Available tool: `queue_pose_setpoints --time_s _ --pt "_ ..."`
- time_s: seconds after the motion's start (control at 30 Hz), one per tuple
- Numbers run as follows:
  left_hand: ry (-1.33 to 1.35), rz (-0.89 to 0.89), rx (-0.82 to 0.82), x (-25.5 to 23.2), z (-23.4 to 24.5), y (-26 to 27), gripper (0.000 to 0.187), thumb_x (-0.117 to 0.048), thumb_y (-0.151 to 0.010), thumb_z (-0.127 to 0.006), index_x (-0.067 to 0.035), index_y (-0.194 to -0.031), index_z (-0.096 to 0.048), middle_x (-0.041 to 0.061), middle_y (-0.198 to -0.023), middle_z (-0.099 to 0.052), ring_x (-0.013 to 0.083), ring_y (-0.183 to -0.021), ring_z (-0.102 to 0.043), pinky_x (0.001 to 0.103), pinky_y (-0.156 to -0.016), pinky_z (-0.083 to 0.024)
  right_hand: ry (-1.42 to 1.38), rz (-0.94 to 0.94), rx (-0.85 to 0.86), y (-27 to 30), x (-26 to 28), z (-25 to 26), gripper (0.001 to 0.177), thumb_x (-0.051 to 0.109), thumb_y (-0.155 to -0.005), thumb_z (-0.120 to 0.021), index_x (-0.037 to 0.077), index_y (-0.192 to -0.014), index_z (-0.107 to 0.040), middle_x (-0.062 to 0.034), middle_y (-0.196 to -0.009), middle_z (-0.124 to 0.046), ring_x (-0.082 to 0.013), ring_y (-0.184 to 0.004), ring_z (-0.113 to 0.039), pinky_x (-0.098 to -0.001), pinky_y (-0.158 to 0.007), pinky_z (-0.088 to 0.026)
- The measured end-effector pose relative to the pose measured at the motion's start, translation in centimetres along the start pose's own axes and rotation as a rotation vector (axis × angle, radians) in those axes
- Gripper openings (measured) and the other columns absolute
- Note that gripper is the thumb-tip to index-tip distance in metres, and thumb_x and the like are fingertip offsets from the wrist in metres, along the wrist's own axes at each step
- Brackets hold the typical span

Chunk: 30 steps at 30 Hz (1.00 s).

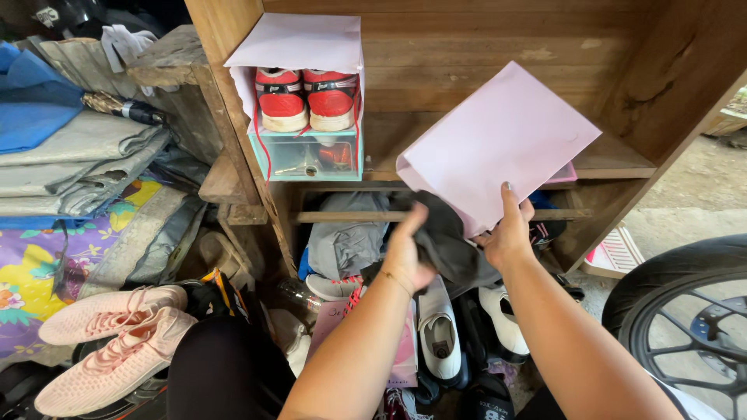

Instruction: The person assembles a foldable plastic shoe box by folding the edges and snapping the clear door frame into place.

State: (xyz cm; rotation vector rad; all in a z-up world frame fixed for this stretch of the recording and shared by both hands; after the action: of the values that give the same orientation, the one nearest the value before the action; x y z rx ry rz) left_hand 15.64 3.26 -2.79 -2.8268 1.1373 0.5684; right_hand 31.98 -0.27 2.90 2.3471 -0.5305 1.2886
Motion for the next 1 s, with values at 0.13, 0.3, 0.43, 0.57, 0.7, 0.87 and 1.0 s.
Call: queue_pose_setpoints --time_s 0.13,0.3,0.43,0.57,0.7,0.87,1.0 --pt "-0.081 0.012 -0.136 0.4 2.1 1.5 0.034 -0.015 -0.092 -0.072 -0.002 -0.123 -0.075 0.014 -0.115 -0.083 0.033 -0.107 -0.078 0.053 -0.105 -0.061 0.049 0.015 0.025 -1.1 0.4 0.0 0.098 0.039 -0.094 -0.065 0.042 -0.166 0.001 -0.0066 -0.171 -0.027 -0.042 -0.148 -0.046 -0.0789 -0.111 -0.035" --pt "-0.124 -0.316 -0.1 -8.0 1.7 6.8 0.034 -0.024 -0.099 -0.066 -0.005 -0.126 -0.072 0.013 -0.117 -0.08 0.0321 -0.107 -0.076 0.049 -0.101 -0.058 -0.225 0.085 0.221 -2.9 2.8 0.9 0.08 0.031 -0.09 -0.062 0.034 -0.164 -0.031 -0.0036 -0.166 -0.048 -0.0317 -0.152 -0.051 -0.0595 -0.121 -0.045" --pt "-0.046 -0.24 -0.023 -8.4 3.1 6.6 0.042 -0.033 -0.105 -0.06 -0.005 -0.135 -0.07 0.012 -0.126 -0.078 0.0304 -0.112 -0.074 0.047 -0.105 -0.056 -0.2 0.16 0.356 -1.3 3.3 -0.1 0.073 0.03 -0.086 -0.059 0.033 -0.157 -0.044 -0.0004 -0.16 -0.053 -0.0291 -0.151 -0.051 -0.0552 -0.122 -0.047" --pt "-0.096 -0.089 0.027 -6.4 2.2 6.3 0.049 -0.036 -0.106 -0.056 0.001 -0.136 -0.07 0.013 -0.129 -0.079 0.0275 -0.117 -0.075 0.043 -0.109 -0.056 -0.212 0.236 0.474 0.5 2.2 -1.6 0.076 0.025 -0.086 -0.061 0.027 -0.16 -0.044 -0.0047 -0.158 -0.052 -0.0299 -0.149 -0.051 -0.0519 -0.125 -0.042" --pt "-0.058 -0.029 0.175 -4.3 -1.5 4.4 0.041 -0.033 -0.108 -0.06 0.0 -0.129 -0.071 0.015 -0.12 -0.078 0.0312 -0.108 -0.075 0.046 -0.105 -0.057 -0.357 0.176 0.558 2.6 2.0 -1.9 0.072 0.033 -0.092 -0.062 0.014 -0.16 -0.05 -0.007 -0.161 -0.053 -0.0297 -0.151 -0.051 -0.0483 -0.133 -0.037" --pt "0.051 -0.126 0.047 0.6 -0.1 5.0 0.039 -0.026 -0.104 -0.059 0.001 -0.128 -0.072 0.013 -0.121 -0.079 0.0278 -0.109 -0.075 0.043 -0.104 -0.057 -0.435 0.063 0.477 5.4 4.9 -2.0 0.075 0.046 -0.087 -0.057 0.014 -0.155 -0.053 -0.008 -0.157 -0.057 -0.0342 -0.147 -0.053 -0.0577 -0.125 -0.039" --pt "-0.117 -0.209 -0.097 1.5 3.8 2.5 0.041 -0.018 -0.103 -0.061 -0.002 -0.14 -0.065 0.008 -0.136 -0.072 0.0223 -0.122 -0.068 0.037 -0.112 -0.051 -0.323 0.113 0.47 7.0 6.4 -1.7 0.081 0.049 -0.088 -0.059 0.013 -0.16 -0.048 -0.0097 -0.162 -0.055 -0.0361 -0.152 -0.051 -0.06 -0.127 -0.038"
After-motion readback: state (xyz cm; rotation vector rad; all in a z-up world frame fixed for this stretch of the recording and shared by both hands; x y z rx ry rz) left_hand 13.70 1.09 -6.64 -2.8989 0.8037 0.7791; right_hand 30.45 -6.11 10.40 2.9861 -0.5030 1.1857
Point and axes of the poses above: each hand's wrist, its own y-axis away from the middle knuckle, its own z-axis out of the back of the hand, x = y × z, the point moved 4 cm from there along -y, towards the middle knuckle
